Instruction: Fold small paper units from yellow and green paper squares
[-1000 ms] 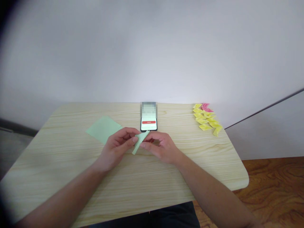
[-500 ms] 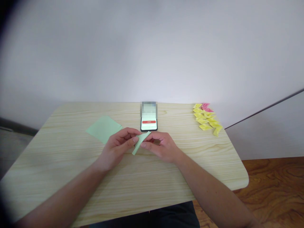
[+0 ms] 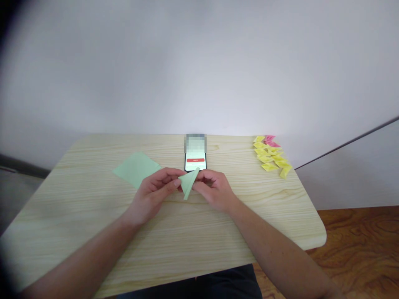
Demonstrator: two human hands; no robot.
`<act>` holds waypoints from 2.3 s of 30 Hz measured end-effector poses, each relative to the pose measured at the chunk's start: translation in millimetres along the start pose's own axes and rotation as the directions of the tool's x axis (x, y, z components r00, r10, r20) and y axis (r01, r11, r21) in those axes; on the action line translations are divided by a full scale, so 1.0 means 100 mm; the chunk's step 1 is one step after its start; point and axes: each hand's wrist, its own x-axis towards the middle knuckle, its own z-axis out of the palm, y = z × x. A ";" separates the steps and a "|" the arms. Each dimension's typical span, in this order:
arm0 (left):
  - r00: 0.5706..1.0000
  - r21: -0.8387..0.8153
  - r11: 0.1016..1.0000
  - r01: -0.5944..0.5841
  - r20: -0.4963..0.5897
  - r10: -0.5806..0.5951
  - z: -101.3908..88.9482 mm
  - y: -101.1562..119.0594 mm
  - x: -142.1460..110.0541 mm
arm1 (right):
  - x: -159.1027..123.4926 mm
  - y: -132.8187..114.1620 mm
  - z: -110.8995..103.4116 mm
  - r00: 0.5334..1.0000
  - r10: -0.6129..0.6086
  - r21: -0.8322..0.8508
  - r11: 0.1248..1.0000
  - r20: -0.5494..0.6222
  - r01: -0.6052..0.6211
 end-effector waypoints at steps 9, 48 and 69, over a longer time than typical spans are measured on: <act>1.000 -0.018 1.000 0.008 0.027 -0.007 0.00 0.02 -0.03 | 0.04 0.07 0.00 0.995 0.067 0.058 0.996 -0.076 -0.062; 0.986 -0.006 0.999 0.046 -0.162 -0.047 -0.07 -0.06 0.03 | -0.01 0.04 0.02 0.994 -0.027 -0.264 0.965 -0.108 -0.002; 0.986 0.042 0.997 0.059 -0.159 -0.052 -0.02 0.00 0.06 | 0.01 -0.01 0.02 0.999 0.040 0.164 0.986 -0.006 -0.038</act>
